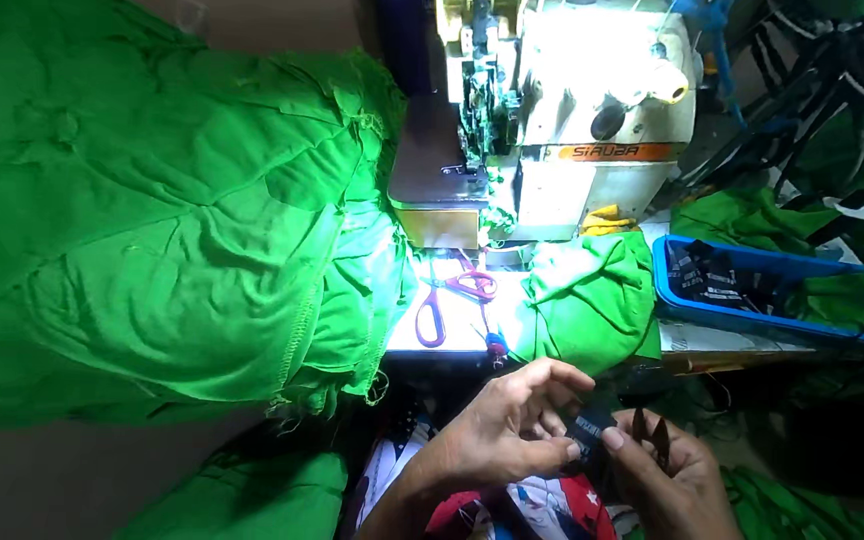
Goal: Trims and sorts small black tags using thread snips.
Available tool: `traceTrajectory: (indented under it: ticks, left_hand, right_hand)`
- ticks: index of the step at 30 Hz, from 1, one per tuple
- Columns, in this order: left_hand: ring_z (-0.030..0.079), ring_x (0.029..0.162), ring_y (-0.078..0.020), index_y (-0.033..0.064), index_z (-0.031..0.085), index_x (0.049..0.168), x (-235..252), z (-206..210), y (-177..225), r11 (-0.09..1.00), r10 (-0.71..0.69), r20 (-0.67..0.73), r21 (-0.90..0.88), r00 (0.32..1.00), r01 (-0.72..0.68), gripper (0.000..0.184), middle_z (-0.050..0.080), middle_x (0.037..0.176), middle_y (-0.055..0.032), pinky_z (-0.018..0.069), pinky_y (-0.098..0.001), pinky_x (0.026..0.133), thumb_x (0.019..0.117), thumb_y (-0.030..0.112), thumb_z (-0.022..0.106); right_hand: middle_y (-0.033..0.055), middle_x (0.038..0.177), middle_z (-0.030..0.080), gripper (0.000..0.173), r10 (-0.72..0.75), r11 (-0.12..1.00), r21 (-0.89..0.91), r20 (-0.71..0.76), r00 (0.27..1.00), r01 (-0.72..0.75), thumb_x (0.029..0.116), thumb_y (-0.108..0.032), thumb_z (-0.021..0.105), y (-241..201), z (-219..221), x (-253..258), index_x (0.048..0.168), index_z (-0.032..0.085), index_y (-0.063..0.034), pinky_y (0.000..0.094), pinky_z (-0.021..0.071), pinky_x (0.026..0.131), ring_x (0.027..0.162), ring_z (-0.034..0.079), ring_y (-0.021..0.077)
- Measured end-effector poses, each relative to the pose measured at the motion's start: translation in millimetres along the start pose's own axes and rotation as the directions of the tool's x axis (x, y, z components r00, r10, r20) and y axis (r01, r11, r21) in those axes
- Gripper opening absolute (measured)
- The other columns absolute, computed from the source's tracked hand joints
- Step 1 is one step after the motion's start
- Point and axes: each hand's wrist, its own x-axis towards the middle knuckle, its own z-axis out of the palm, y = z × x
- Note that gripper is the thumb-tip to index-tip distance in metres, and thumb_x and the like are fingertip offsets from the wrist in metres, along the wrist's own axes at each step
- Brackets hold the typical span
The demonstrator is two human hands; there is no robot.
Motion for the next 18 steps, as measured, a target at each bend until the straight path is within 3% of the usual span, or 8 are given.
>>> traceTrajectory:
  ticks: [6,18]
  left_hand:
    - [0.064,0.082,0.0005,-0.0028,0.046,0.127,-17,-5,-3,0.989,-0.065,-0.036,-0.133,0.997,0.060,0.047,0.063,0.094,0.0042,0.0552,-0.0163,0.074,0.0832,-0.010,0.063]
    - [0.063,0.083,0.0014,0.0005,0.049,0.118,-25,-9,-10,0.991,-0.019,-0.050,-0.130,0.999,0.013,0.039,0.062,0.094,0.0053,0.0540,-0.0153,0.074,0.0839,-0.010,0.064]
  right_hand:
    - [-0.0140,0.054,0.050,0.019,0.005,0.996,0.091,-0.062,0.998,0.001,0.0913,-0.003,0.058,-1,5,14,0.083,0.065,-0.0179,0.0101,0.0344,0.040,0.042,0.039,-0.0073]
    - [-0.0139,0.053,0.046,0.018,-0.015,0.993,0.113,-0.015,1.000,0.017,0.0903,-0.004,0.061,1,11,19,0.080,0.064,-0.0182,0.0092,0.0311,0.039,0.041,0.037,-0.0075]
